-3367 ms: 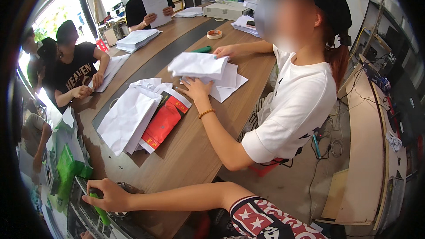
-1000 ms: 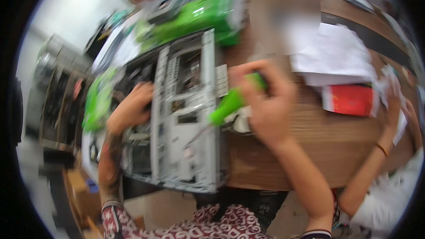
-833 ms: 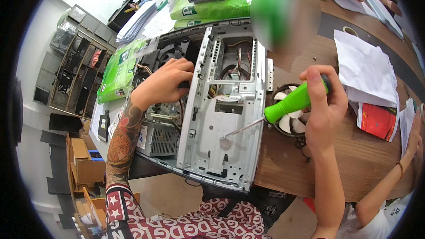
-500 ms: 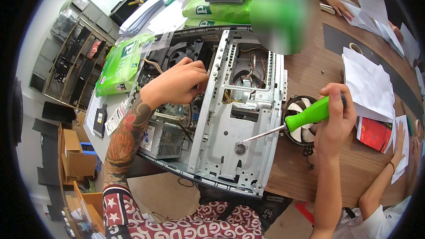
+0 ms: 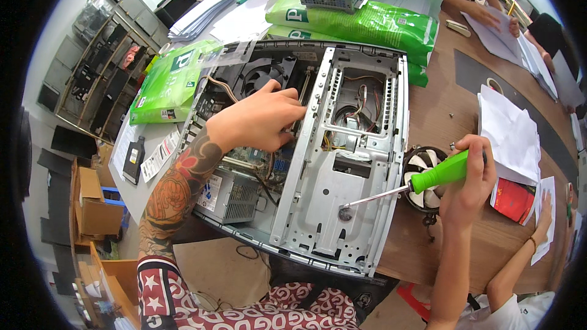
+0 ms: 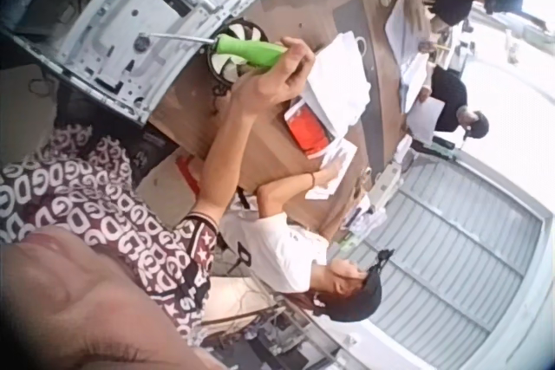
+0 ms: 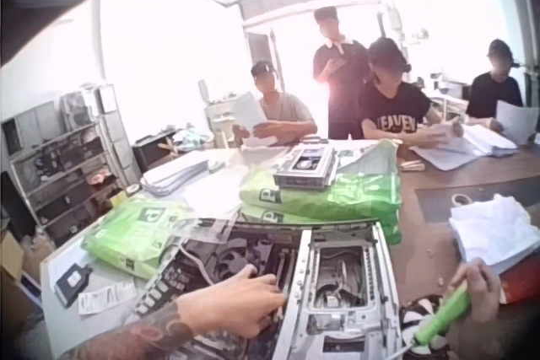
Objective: The person works inside an open computer tower, using a screwdriver to unscrew and secure components including the internal fan and mounting brackets.
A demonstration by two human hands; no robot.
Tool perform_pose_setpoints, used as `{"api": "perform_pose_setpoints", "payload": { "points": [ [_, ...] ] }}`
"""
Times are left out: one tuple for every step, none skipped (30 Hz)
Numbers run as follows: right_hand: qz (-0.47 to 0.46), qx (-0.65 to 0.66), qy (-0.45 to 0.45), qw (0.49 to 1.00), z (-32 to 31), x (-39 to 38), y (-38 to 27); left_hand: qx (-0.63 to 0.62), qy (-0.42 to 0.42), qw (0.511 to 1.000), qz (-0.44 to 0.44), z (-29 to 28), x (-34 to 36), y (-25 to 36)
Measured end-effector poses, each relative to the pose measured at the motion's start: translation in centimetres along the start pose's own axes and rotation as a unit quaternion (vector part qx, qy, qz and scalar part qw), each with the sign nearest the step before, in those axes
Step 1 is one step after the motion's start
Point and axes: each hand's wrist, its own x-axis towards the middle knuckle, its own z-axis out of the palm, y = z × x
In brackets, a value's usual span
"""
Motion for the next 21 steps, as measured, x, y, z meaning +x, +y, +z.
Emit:
{"api": "perform_pose_setpoints", "payload": {
  "points": [
    [0.004,0.001,0.006,1.0,0.02,-0.01,0.0,0.025,-0.01,1.0,0.011,0.25,-0.01,-0.04],
    [0.003,0.001,-0.003,1.0,0.15,-0.03,-0.13,0.026,-0.015,1.0,0.008,0.33,-0.04,-0.12],
    [0.001,-0.002,-0.006,1.0,0.22,0.05,-0.21,0.024,-0.011,1.0,0.007,0.3,-0.07,-0.19],
    [-0.001,-0.002,-0.005,1.0,0.26,0.07,-0.15,0.021,-0.004,1.0,0.009,0.25,-0.02,-0.27],
    [-0.003,-0.001,-0.004,1.0,0.31,0.06,-0.08,0.017,0.002,1.0,0.012,0.25,-0.01,-0.34],
    [-0.003,-0.003,-0.005,1.0,0.18,-0.03,0.03,0.016,0.004,1.0,0.011,0.33,-0.05,-0.32],
    [0.003,-0.002,-0.002,1.0,-0.11,-0.14,0.16,0.006,-0.003,1.0,0.007,0.31,0.01,-0.28],
    [0.008,-0.002,0.001,1.0,-0.24,-0.14,0.19,-0.003,-0.01,1.0,0.003,0.26,0.08,-0.26],
    [0.006,-0.002,0.001,1.0,-0.18,0.01,0.0,-0.002,-0.008,1.0,0.003,0.09,0.23,-0.3],
    [0.001,-0.009,-0.005,1.0,-0.12,-0.02,-0.09,0.011,-0.003,1.0,0.005,0.22,0.27,-0.3],
    [-0.004,-0.015,-0.011,1.0,-0.04,-0.08,-0.07,0.024,0.002,1.0,0.006,0.28,0.27,-0.24],
    [0.0,-0.016,-0.012,1.0,0.07,-0.19,0.15,0.02,-0.009,1.0,0.002,0.25,0.16,-0.11],
    [-0.004,-0.012,0.0,1.0,0.14,-0.15,0.21,0.018,-0.007,1.0,0.002,0.21,0.1,-0.15],
    [-0.008,-0.008,0.013,1.0,0.2,-0.09,0.21,0.009,-0.015,1.0,0.002,0.18,0.03,-0.26],
    [-0.009,-0.01,0.011,1.0,0.24,0.02,0.12,-0.001,-0.023,1.0,0.001,0.24,-0.06,-0.33],
    [-0.014,-0.016,0.013,1.0,0.25,0.03,0.16,-0.003,-0.023,1.0,0.002,0.46,-0.09,-0.4],
    [-0.018,-0.022,0.014,1.0,0.24,0.01,0.22,-0.005,0.008,1.0,0.02,0.72,-0.14,-0.45],
    [-0.017,-0.023,0.014,0.999,0.12,-0.05,0.33,-0.006,0.04,0.998,0.038,1.0,-0.18,-0.48],
    [-0.017,-0.02,0.008,1.0,-0.01,0.03,0.28,-0.005,0.04,0.998,0.037,1.01,-0.17,-0.47],
    [-0.016,-0.017,0.003,1.0,-0.1,0.08,0.23,-0.002,0.034,0.999,0.033,1.07,-0.09,-0.43],
    [-0.017,-0.017,0.003,1.0,-0.12,0.09,0.18,0.001,0.028,0.999,0.029,1.06,-0.01,-0.42]
  ]
}}
